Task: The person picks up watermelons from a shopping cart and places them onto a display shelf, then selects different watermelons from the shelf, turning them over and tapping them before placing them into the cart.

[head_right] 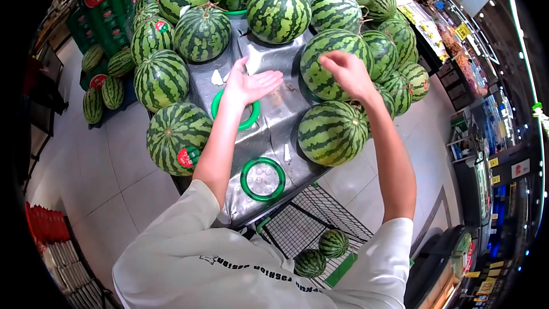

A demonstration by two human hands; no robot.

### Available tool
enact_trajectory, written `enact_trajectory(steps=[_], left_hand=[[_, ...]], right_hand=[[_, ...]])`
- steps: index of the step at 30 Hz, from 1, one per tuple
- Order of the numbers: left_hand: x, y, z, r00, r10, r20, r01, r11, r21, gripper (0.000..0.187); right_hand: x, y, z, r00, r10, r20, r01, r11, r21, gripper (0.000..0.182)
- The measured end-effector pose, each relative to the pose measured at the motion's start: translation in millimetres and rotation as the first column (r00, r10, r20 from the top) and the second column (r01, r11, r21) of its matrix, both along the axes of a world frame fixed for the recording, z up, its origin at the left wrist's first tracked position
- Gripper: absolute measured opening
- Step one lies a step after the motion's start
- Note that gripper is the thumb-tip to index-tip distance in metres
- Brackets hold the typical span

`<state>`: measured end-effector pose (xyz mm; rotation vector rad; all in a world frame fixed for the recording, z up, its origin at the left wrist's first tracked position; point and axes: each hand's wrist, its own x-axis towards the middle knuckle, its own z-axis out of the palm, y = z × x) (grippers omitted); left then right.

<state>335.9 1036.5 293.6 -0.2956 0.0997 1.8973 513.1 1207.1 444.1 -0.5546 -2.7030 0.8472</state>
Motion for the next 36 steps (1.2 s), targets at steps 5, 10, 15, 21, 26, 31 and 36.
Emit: enact_trajectory(steps=[5, 10, 15, 21, 26, 31, 36], left_hand=[[-75, 46, 15, 0.998, 0.015, 0.058, -0.017, 0.999, 0.028, 0.115], [-94, 76, 11, 1.0, -0.016, 0.012, 0.016, 1.0, -0.022, 0.115], [-90, 84, 2, 0.999, 0.044, -0.006, -0.043, 0.997, 0.067, 0.119], [-101, 81, -4, 0.997, 0.03, 0.073, -0.042, 0.985, 0.167, 0.109], [-98, 73, 3, 0.991, 0.102, -0.086, -0.074, 0.956, 0.283, 0.077], [-101, 72, -8, 0.989, 0.079, -0.126, -0.044, 0.964, 0.261, 0.077], [-109, 77, -37, 0.994, 0.001, -0.113, 0.087, 0.632, 0.77, 0.081]], right_hand=[[-101, 57, 5, 1.0, 0.007, -0.02, -0.007, 1.0, 0.019, 0.046], [-181, 101, -12, 0.961, -0.127, -0.246, 0.099, 0.988, -0.122, 0.054], [-215, 65, 0, 0.957, -0.103, -0.272, 0.001, 0.936, -0.351, 0.072], [-233, 58, -21, 0.931, 0.122, -0.343, -0.142, 0.989, -0.033, 0.063], [-209, 20, -37, 0.885, -0.056, -0.462, 0.147, 0.976, 0.163, 0.066], [-196, -38, -35, 0.844, 0.023, -0.536, 0.178, 0.931, 0.32, 0.067], [-178, -46, -61, 0.751, 0.201, -0.629, 0.21, 0.831, 0.516, 0.091]])
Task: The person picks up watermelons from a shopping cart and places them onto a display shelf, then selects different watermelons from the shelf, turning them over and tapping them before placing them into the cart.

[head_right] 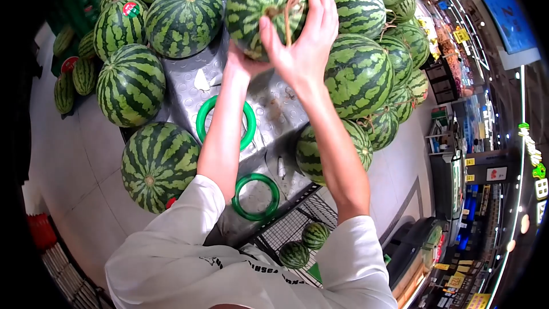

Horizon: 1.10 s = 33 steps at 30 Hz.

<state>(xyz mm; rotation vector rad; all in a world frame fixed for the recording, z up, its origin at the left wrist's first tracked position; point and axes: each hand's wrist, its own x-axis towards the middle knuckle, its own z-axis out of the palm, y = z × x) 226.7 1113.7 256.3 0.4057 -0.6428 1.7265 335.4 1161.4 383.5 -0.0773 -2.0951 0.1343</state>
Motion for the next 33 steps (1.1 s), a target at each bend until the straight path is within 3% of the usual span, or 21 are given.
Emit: enact_trajectory(steps=[1, 2, 4, 5, 6, 10, 13, 18, 22, 26, 29, 30, 31, 32, 33], left_hand=[[8, -10, 11, 0.998, -0.017, 0.054, 0.019, 0.999, -0.034, 0.079], [14, -5, 17, 0.925, 0.347, -0.153, -0.379, 0.843, -0.382, 0.073], [33, -9, 18, 0.937, 0.342, 0.068, -0.334, 0.937, -0.104, 0.065], [44, -4, 17, 0.851, 0.524, -0.029, -0.505, 0.803, -0.317, 0.062], [58, -6, 12, 0.829, 0.557, -0.053, -0.524, 0.741, -0.42, 0.062], [131, -42, -24, 0.9, 0.435, 0.005, -0.381, 0.794, -0.475, 0.062], [167, -71, -44, 0.94, 0.34, 0.014, -0.295, 0.834, -0.466, 0.063], [183, -94, -48, 0.969, 0.245, -0.024, -0.234, 0.889, -0.393, 0.063], [199, -108, -42, 0.982, 0.185, -0.037, -0.187, 0.929, -0.32, 0.063], [213, -105, -33, 0.993, 0.105, -0.047, -0.112, 0.97, -0.214, 0.064], [233, -97, -31, 0.999, 0.008, -0.035, -0.013, 0.993, -0.12, 0.064], [241, -96, -32, 0.999, -0.03, -0.029, 0.027, 0.996, -0.087, 0.064], [249, -94, -33, 0.998, -0.066, -0.026, 0.064, 0.996, -0.057, 0.064], [256, -95, -33, 0.995, -0.093, -0.028, 0.092, 0.995, -0.038, 0.064], [264, -96, -35, 0.993, -0.114, -0.028, 0.113, 0.993, -0.026, 0.065]], right_hand=[[14, -10, -4, 1.0, 0.004, -0.005, -0.004, 1.0, 0.0, 0.09], [30, -23, -8, 0.998, 0.025, -0.05, -0.024, 1.0, 0.018, 0.084], [57, -32, -24, 0.991, 0.098, -0.097, -0.097, 0.995, 0.014, 0.084], [72, -38, -31, 0.985, 0.144, -0.094, -0.147, 0.989, -0.027, 0.084], [84, -41, -36, 0.977, 0.191, -0.097, -0.198, 0.978, -0.064, 0.084], [140, -60, -68, 0.979, 0.186, -0.079, -0.19, 0.981, -0.047, 0.097], [185, -86, -81, 0.989, 0.136, 0.063, -0.137, 0.991, 0.001, 0.112], [245, -116, -75, 0.976, 0.166, 0.141, -0.148, 0.981, -0.126, 0.128], [270, -130, -69, 0.999, 0.024, 0.031, -0.022, 0.999, -0.049, 0.127], [299, -132, -64, 0.999, -0.024, 0.028, 0.027, 0.99, -0.135, 0.125], [323, -134, -55, 0.992, 0.125, 0.001, -0.122, 0.966, -0.227, 0.107], [337, -130, -57, 0.981, 0.196, -0.009, -0.189, 0.932, -0.309, 0.103], [355, -136, -45, 0.973, 0.227, -0.049, -0.211, 0.776, -0.594, 0.102], [371, -139, -32, 0.966, 0.241, -0.098, -0.216, 0.536, -0.816, 0.102], [367, -130, -32, 0.934, 0.254, -0.25, -0.347, 0.491, -0.799, 0.096]])
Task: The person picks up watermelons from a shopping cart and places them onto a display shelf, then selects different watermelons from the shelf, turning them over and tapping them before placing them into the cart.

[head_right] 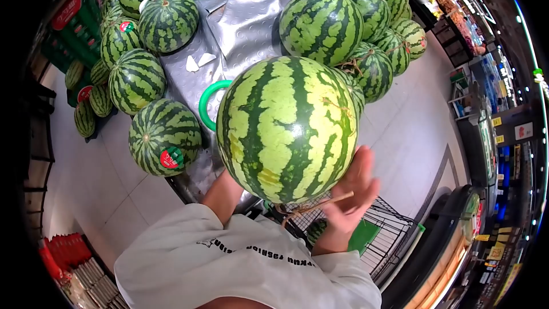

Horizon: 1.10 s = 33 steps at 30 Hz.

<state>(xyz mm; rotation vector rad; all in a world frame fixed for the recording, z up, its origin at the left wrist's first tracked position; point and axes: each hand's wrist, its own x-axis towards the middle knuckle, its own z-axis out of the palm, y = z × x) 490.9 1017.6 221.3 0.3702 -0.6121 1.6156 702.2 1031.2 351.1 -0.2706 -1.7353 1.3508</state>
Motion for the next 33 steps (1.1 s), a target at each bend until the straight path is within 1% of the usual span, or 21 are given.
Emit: enact_trajectory(steps=[2, 3, 5, 6, 7, 9, 10, 11, 13, 14, 15, 17, 18, 19, 21, 23, 25, 26, 29, 30, 33], left_hand=[[10, -6, -4, 0.999, -0.034, -0.026, 0.034, 0.999, 0.002, 0.065], [16, -8, -6, 0.998, -0.047, -0.038, 0.047, 0.999, -0.012, 0.065], [26, -12, -6, 0.994, -0.03, -0.101, 0.024, 0.998, -0.061, 0.065], [30, -14, -1, 0.987, 0.018, -0.158, -0.038, 0.992, -0.124, 0.065], [37, -19, 16, 0.966, 0.091, -0.242, -0.142, 0.969, -0.202, 0.065], [63, -35, 56, 0.854, 0.174, -0.49, -0.385, 0.846, -0.37, 0.069], [73, -37, 55, 0.808, 0.197, -0.555, -0.434, 0.837, -0.335, 0.071], [79, -43, 60, 0.71, 0.185, -0.68, -0.519, 0.79, -0.327, 0.071], [102, -50, 57, 0.549, 0.182, -0.816, -0.637, 0.722, -0.268, 0.071], [112, -53, 58, 0.438, 0.194, -0.878, -0.699, 0.687, -0.197, 0.071], [121, -59, 65, 0.312, 0.153, -0.938, -0.734, 0.666, -0.135, 0.07], [137, -60, 53, -0.056, 0.217, -0.975, -0.792, 0.585, 0.176, 0.07], [144, -59, 59, -0.195, 0.243, -0.95, -0.772, 0.559, 0.301, 0.069], [150, -59, 63, -0.255, 0.25, -0.934, -0.732, 0.582, 0.355, 0.068], [168, -58, 63, -0.231, 0.249, -0.941, -0.693, 0.636, 0.339, 0.067], [186, -55, 55, -0.293, 0.288, -0.912, -0.646, 0.644, 0.411, 0.07], [198, -54, 54, -0.408, 0.32, -0.855, -0.528, 0.681, 0.507, 0.073], [201, -53, 56, -0.438, 0.306, -0.845, -0.459, 0.732, 0.503, 0.077], [216, -43, 60, -0.518, 0.348, -0.781, -0.307, 0.777, 0.55, 0.081], [223, -39, 62, -0.48, 0.356, -0.802, -0.347, 0.763, 0.546, 0.079], [241, -30, 61, -0.465, 0.41, -0.785, -0.288, 0.768, 0.572, 0.077]], right_hand=[[-8, 18, -1, 0.955, 0.054, -0.292, -0.074, 0.996, -0.058, 0.088], [-10, 20, 2, 0.956, 0.107, -0.274, -0.151, 0.978, -0.143, 0.078], [-8, 8, -1, 0.978, -0.131, -0.164, 0.079, 0.953, -0.292, 0.091], [4, 2, -12, 0.953, -0.206, -0.223, 0.069, 0.862, -0.502, 0.088], [18, 7, -28, 0.943, -0.203, -0.263, 0.028, 0.837, -0.546, 0.084], [45, 4, -57, 0.937, -0.21, -0.281, -0.013, 0.78, -0.626, 0.082], [58, -1, -72, 0.937, -0.229, -0.264, -0.008, 0.743, -0.67, 0.081], [69, -8, -84, 0.937, -0.245, -0.248, 0.0, 0.711, -0.704, 0.081], [91, -20, -102, 0.934, -0.283, -0.22, 0.027, 0.666, -0.746, 0.079], [99, -24, -110, 0.929, -0.3, -0.216, 0.033, 0.648, -0.761, 0.078], [109, -29, -117, 0.928, -0.312, -0.204, 0.041, 0.629, -0.776, 0.077], [126, -34, -129, 0.922, -0.338, -0.19, 0.058, 0.604, -0.795, 0.076], [134, -35, -133, 0.918, -0.348, -0.188, 0.061, 0.594, -0.802, 0.075], [141, -35, -138, 0.917, -0.355, -0.182, 0.068, 0.588, -0.806, 0.074], [154, -32, -146, 0.913, -0.369, -0.175, 0.079, 0.58, -0.811, 0.073], [165, -26, -155, 0.907, -0.384, -0.174, 0.089, 0.578, -0.811, 0.071], [178, -20, -163, 0.901, -0.397, -0.175, 0.1, 0.582, -0.807, 0.069], [184, -17, -169, 0.897, -0.407, -0.171, 0.107, 0.576, -0.81, 0.069], [201, -17, -186, 0.892, -0.43, -0.14, 0.135, 0.547, -0.826, 0.066], [208, -18, -191, 0.89, -0.439, -0.126, 0.148, 0.538, -0.83, 0.066], [228, -31, -205, 0.883, -0.465, -0.06, 0.207, 0.502, -0.84, 0.063]])
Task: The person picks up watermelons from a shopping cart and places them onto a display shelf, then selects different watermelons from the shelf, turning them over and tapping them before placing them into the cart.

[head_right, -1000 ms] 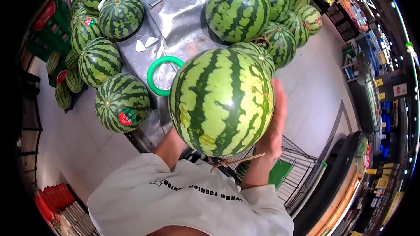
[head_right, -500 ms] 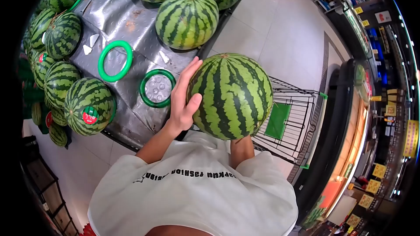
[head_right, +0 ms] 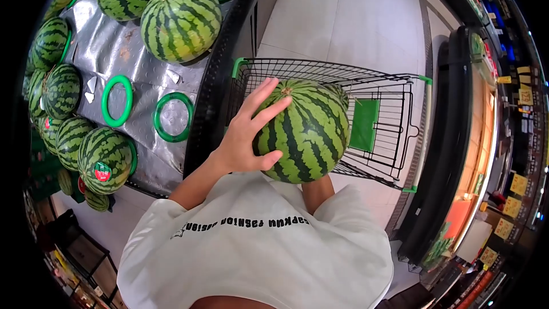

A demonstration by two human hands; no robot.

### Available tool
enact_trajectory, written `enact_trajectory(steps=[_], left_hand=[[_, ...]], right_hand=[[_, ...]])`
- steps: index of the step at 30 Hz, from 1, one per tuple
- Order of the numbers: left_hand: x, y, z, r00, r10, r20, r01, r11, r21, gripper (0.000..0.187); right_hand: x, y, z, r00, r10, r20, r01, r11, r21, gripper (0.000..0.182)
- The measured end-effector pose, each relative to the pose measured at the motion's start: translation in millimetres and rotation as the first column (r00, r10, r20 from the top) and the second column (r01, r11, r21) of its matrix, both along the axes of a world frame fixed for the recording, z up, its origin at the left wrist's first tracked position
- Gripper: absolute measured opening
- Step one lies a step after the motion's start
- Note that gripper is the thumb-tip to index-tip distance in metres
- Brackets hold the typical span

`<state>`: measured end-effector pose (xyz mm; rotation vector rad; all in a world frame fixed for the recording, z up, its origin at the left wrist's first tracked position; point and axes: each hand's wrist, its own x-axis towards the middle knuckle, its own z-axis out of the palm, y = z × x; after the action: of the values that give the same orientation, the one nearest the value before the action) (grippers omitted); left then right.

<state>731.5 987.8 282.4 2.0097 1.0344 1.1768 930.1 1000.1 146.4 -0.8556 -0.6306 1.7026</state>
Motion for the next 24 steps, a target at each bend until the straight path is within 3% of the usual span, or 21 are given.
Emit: enact_trajectory(steps=[4, 6, 8, 10, 12, 13, 14, 15, 16, 18, 21, 24], left_hand=[[17, 8, -13, 0.998, 0.008, 0.057, 0.005, 0.974, -0.225, 0.076], [23, 18, -19, 0.998, 0.054, -0.013, -0.055, 0.941, -0.333, 0.07], [27, 34, -49, 0.983, 0.109, 0.148, -0.022, 0.868, -0.496, 0.061], [27, 49, -81, 0.889, 0.246, 0.386, 0.166, 0.612, -0.773, 0.052], [27, 58, -123, 0.813, 0.383, 0.439, 0.251, 0.448, -0.858, 0.055], [25, 62, -135, 0.803, 0.444, 0.399, 0.292, 0.29, -0.911, 0.057], [24, 61, -146, 0.795, 0.501, 0.343, 0.329, 0.119, -0.937, 0.059], [25, 59, -157, 0.777, 0.525, 0.347, 0.342, 0.11, -0.933, 0.058], [27, 55, -167, 0.758, 0.551, 0.348, 0.355, 0.098, -0.93, 0.058], [27, 47, -193, 0.74, 0.586, 0.331, 0.372, 0.054, -0.927, 0.058], [25, 39, -208, 0.743, 0.629, 0.228, 0.357, -0.084, -0.93, 0.057], [23, 32, -247, 0.735, 0.642, 0.218, 0.357, -0.092, -0.93, 0.058]], right_hand=[[26, -18, -26, 0.997, -0.033, 0.075, 0.036, 0.998, -0.045, 0.061], [38, -24, -37, 0.992, -0.041, 0.122, 0.048, 0.997, -0.062, 0.059], [50, -26, -51, 0.983, -0.047, 0.177, 0.062, 0.995, -0.077, 0.058], [59, -24, -58, 0.975, -0.053, 0.217, 0.076, 0.992, -0.102, 0.056], [57, -10, -53, 0.982, -0.069, 0.175, 0.102, 0.977, -0.187, 0.045], [56, -3, -50, 0.985, -0.081, 0.155, 0.116, 0.966, -0.229, 0.042], [64, 3, -70, 0.873, -0.267, -0.408, -0.017, 0.819, -0.573, 0.042], [64, 1, -79, 0.914, -0.31, -0.26, 0.105, 0.803, -0.587, 0.04], [60, 11, -51, 0.933, -0.262, -0.247, 0.038, 0.753, -0.657, 0.039], [65, 10, -77, 0.96, -0.176, -0.218, -0.01, 0.756, -0.655, 0.043], [59, 9, -65, 0.988, -0.118, -0.101, 0.01, 0.697, -0.717, 0.043], [57, 7, -81, 0.991, -0.101, -0.091, -0.001, 0.663, -0.748, 0.041]])
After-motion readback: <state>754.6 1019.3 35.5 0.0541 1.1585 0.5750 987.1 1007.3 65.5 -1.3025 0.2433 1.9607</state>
